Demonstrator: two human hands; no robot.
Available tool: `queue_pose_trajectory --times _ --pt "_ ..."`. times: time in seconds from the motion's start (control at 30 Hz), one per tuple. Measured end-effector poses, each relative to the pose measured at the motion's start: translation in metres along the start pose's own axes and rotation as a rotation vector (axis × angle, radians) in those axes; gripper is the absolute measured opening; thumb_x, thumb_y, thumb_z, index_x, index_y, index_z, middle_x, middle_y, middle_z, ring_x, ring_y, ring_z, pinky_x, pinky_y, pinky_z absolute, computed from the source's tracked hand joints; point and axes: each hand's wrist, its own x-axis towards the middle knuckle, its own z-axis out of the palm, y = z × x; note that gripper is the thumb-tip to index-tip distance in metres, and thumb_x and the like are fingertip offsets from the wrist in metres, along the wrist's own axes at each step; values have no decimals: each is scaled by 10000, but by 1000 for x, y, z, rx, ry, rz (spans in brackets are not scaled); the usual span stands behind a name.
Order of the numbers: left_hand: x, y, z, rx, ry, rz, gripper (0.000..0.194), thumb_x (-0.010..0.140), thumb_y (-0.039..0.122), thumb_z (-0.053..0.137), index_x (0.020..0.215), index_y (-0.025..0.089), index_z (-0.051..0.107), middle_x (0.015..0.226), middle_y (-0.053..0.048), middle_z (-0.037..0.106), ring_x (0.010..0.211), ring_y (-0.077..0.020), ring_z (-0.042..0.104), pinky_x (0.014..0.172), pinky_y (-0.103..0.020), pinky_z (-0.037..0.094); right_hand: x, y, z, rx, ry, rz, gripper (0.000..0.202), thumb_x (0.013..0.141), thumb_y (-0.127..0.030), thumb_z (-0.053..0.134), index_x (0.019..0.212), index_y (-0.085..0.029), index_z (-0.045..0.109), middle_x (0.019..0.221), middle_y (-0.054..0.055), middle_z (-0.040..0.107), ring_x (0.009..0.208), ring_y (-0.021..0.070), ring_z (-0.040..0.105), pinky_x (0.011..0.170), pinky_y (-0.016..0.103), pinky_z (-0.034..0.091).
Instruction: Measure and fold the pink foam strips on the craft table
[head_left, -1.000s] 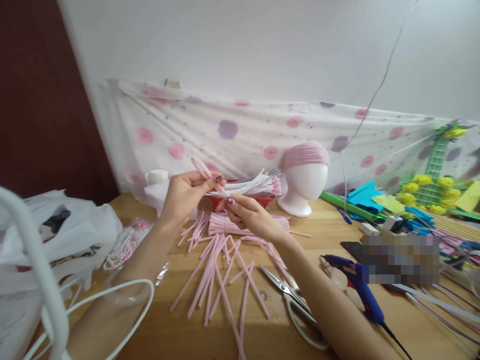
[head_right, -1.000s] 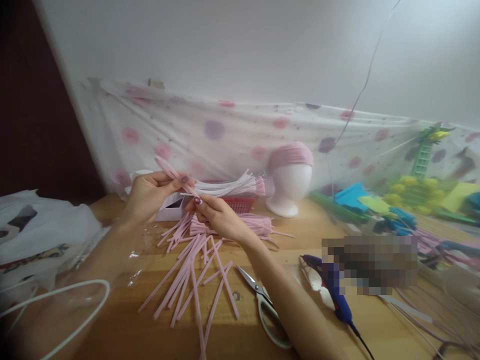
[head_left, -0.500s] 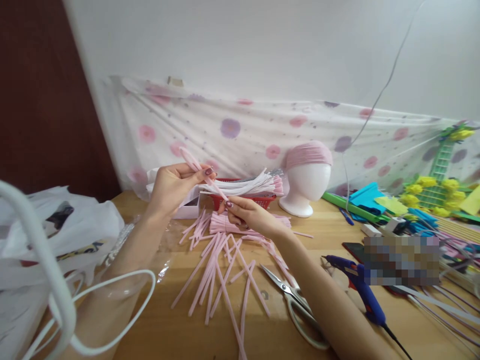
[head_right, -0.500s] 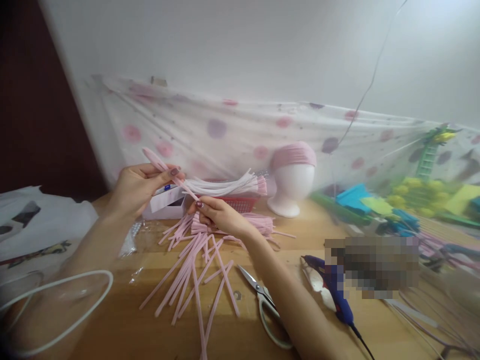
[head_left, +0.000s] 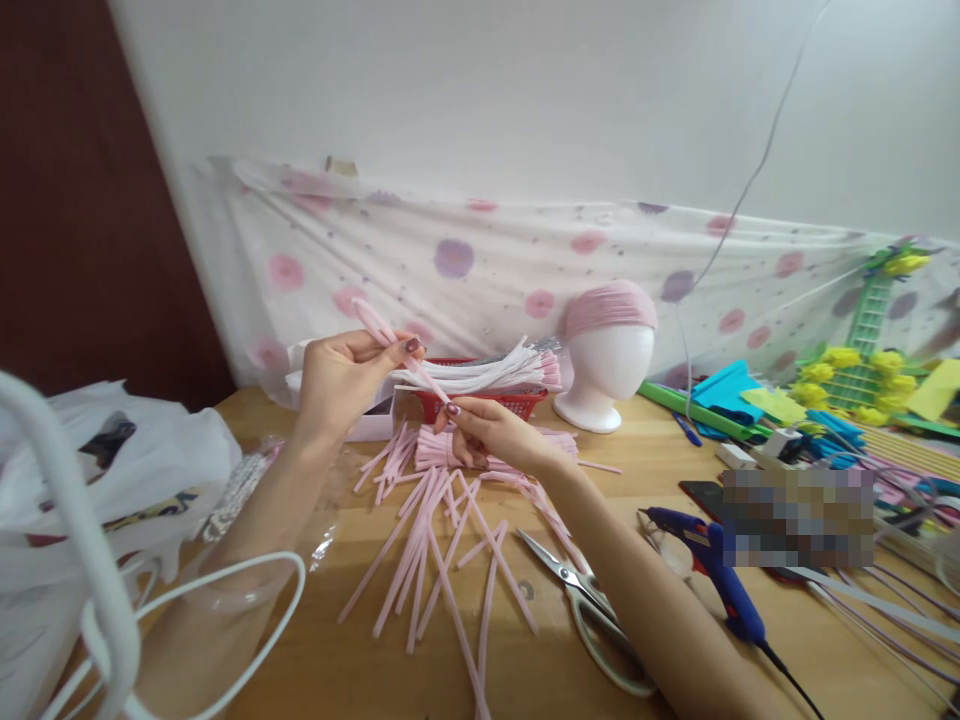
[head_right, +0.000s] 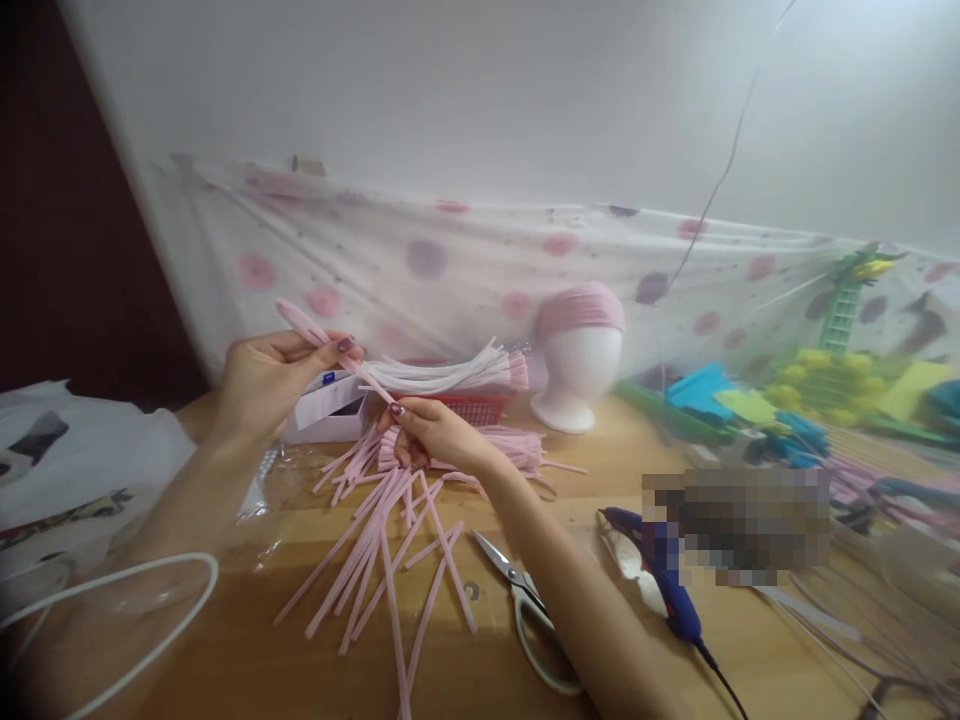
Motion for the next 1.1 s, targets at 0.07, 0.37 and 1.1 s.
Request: queue_pose_trajectory --times 0.07,0.37,1.1 --pt "0 1 0 1 20 1 243 662 364 863 807 180 796 806 -57 805 824 -246 768 842 -350 609 1 2 0 -15 -6 2 305 969 -457 495 903 -166 556 481 -58 569 381 71 411 412 183 299" --pt "1 -2 0 22 6 -5 245 648 366 876 804 197 794 769 -47 796 814 -241 766 827 -337 611 1 3 0 -69 -43 44 271 1003 -410 455 881 -178 526 487 -43 610 366 72 440 396 170 333" --pt "-6 2 11 7 -115 -129 356 589 424 894 783 154 765 737 -70 790 759 -248 761 764 -340 607 -17 -18 -35 -332 52 23 329 916 -461 633 1039 -169 720 1072 64 740 1009 201 654 894 324 500"
